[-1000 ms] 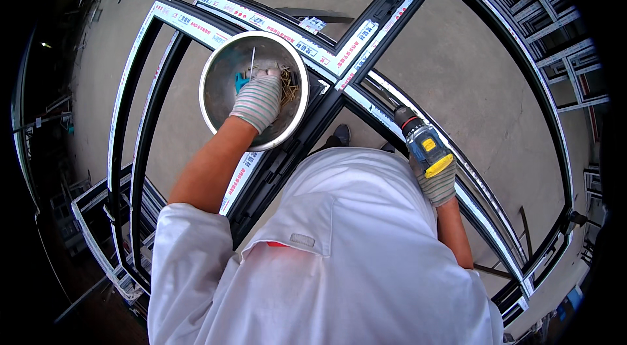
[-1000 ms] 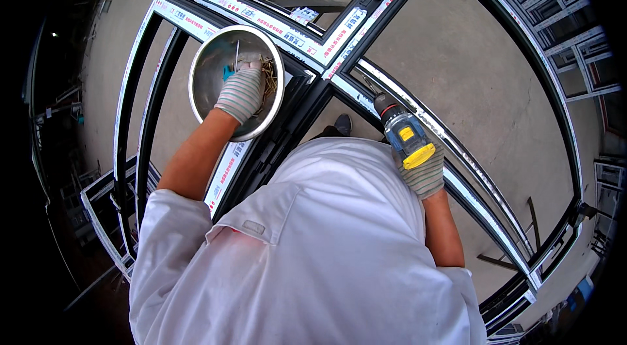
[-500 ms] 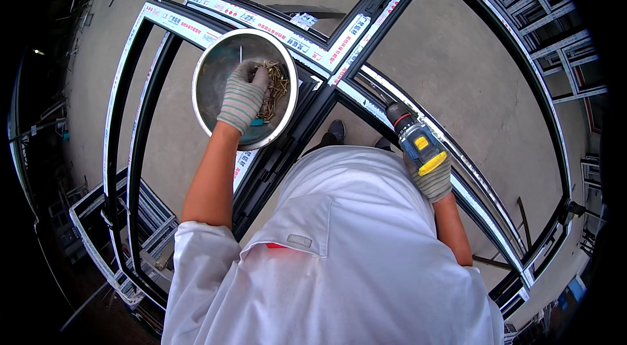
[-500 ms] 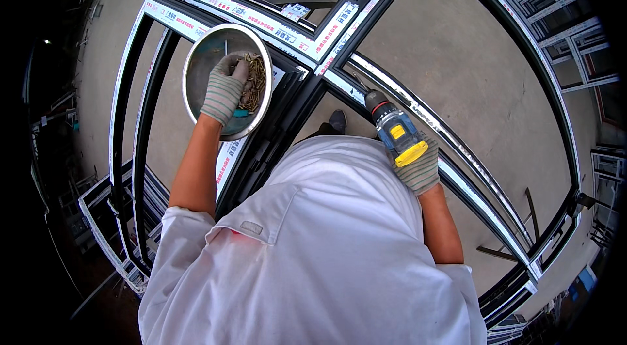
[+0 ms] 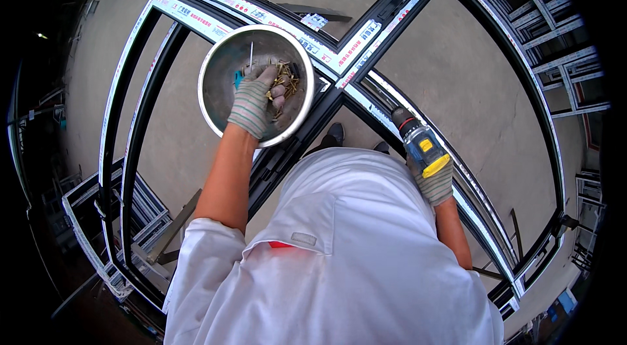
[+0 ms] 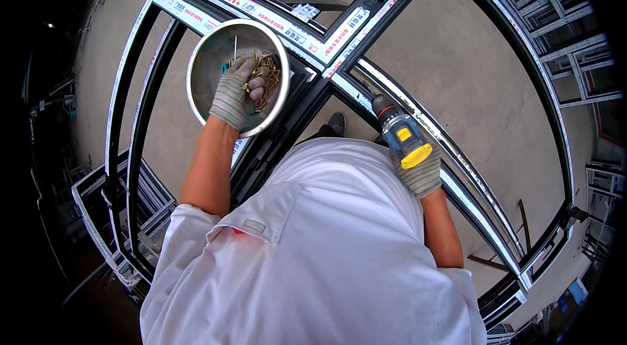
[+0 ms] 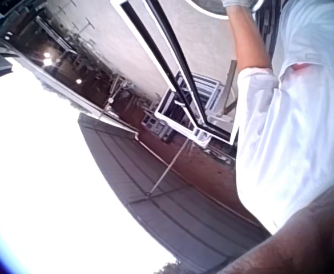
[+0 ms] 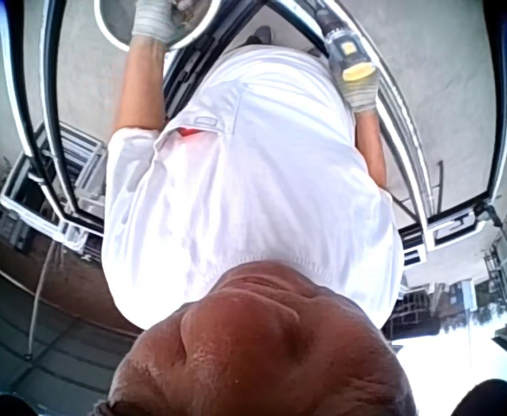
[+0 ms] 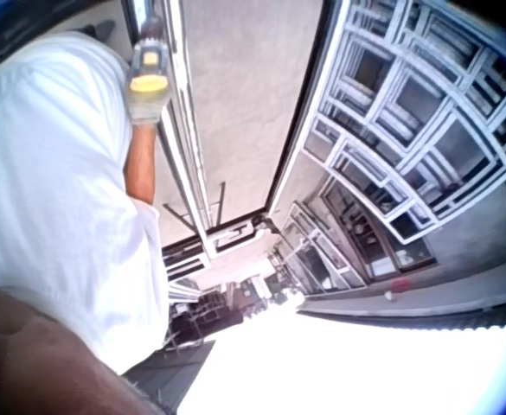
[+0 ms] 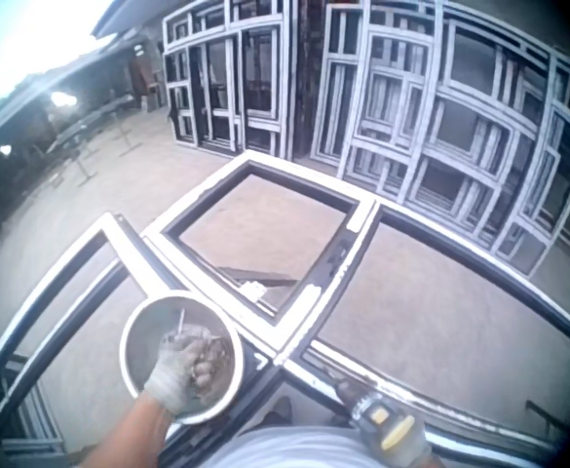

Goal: The person uses a cordless drill to fasten screws into a large black window frame resting on a metal stand. They repeatedly pick up screws from a nearby bowl and drive them into pre-drilled holes along the frame's edge.

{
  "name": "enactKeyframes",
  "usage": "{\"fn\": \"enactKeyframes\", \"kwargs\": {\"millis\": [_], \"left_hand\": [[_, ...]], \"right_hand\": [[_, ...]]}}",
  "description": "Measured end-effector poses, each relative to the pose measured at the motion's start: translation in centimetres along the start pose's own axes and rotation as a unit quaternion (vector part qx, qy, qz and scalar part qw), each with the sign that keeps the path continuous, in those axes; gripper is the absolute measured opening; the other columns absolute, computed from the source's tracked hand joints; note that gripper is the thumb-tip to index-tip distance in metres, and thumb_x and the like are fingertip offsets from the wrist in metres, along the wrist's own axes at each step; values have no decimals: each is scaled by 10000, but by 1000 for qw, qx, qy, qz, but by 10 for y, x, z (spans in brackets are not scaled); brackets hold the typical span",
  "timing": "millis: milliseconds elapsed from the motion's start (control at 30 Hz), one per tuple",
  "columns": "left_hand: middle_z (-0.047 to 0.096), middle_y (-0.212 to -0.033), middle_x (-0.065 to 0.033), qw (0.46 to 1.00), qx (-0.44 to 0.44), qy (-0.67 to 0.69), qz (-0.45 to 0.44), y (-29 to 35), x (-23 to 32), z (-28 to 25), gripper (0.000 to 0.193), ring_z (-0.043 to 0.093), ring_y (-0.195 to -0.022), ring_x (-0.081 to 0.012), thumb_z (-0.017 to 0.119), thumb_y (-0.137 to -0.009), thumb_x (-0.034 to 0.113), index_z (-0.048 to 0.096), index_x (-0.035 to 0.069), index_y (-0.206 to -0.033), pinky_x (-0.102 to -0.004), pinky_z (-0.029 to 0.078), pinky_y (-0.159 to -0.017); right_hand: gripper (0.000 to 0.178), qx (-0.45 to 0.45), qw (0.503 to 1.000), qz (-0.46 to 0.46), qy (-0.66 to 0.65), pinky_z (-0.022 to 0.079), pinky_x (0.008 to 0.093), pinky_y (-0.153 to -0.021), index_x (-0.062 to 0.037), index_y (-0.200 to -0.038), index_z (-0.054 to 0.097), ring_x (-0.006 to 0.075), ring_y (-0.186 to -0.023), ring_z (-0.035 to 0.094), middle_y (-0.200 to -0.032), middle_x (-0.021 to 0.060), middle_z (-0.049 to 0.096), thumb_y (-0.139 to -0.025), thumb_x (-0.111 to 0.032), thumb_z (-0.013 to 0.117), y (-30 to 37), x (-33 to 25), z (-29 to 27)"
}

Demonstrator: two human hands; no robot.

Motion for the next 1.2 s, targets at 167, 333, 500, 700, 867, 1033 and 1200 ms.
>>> {"fn": "enactKeyframes", "kwargs": {"millis": [167,333,500,700,867,1033,1200], "left_hand": [[581,-771,-48,998,0,51,-40,-4,-14,28,195,450,-512,-66,588,-959,140,535,84,-1137,-182,343,-399],[594,-797,-69,998,-10,48,-36,-21,-14,34,204,483,-532,-85,568,-965,124,529,56,-1153,-203,384,-402],[586,-806,-74,995,-45,73,-51,-30,-12,45,166,471,-534,-83,556,-969,118,538,42,-1115,-192,370,-408],[585,-827,-79,992,-71,91,-59,-26,-3,39,141,447,-546,-56,555,-970,127,550,30,-1072,-165,343,-407],[592,-865,-117,983,-100,146,-53,-8,12,32,175,431,-549,-38,549,-973,128,553,1,-1094,-156,332,-406],[582,-885,-137,965,-145,215,-48,7,21,38,231,418,-541,-43,535,-978,126,540,-42,-1137,-158,334,-413],[517,-878,-120,917,-212,327,-82,14,22,47,228,399,-533,-52,515,-981,124,527,-65,-1108,-170,334,-411]], "right_hand": [[279,-21,999,22,-26,499,423,-849,-128,-1032,653,294,-936,624,-992,81,670,-787,-260,673,-2,-2,0],[243,-5,1000,11,-12,495,415,-857,-148,-1049,660,289,-958,624,-1015,72,675,-824,-243,662,-5,-9,-6],[246,-12,999,22,-30,497,413,-852,-140,-1046,659,293,-949,626,-1027,76,670,-814,-223,673,-7,-9,-7],[154,47,999,-15,-14,518,425,-717,-135,-954,659,306,-825,643,-893,87,666,-802,-154,661,-11,-15,-16],[289,-19,1000,6,19,492,420,-879,-135,-1079,638,291,-971,624,-1044,83,665,-802,-210,663,-9,-7,-2],[322,-57,998,33,21,480,419,-914,-151,-1126,632,280,-1018,620,-1101,71,662,-826,-269,642,-6,-1,8],[358,-90,994,52,18,480,410,-920,-147,-1160,621,281,-1028,619,-1113,73,659,-827,-275,643,-8,-1,15]]}}
Point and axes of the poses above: each hand's wrist, its own y-axis away from the middle knuckle, its own z-axis out of the palm, x = y × z, the point moved 10 cm from there along -y, towards the middle knuckle
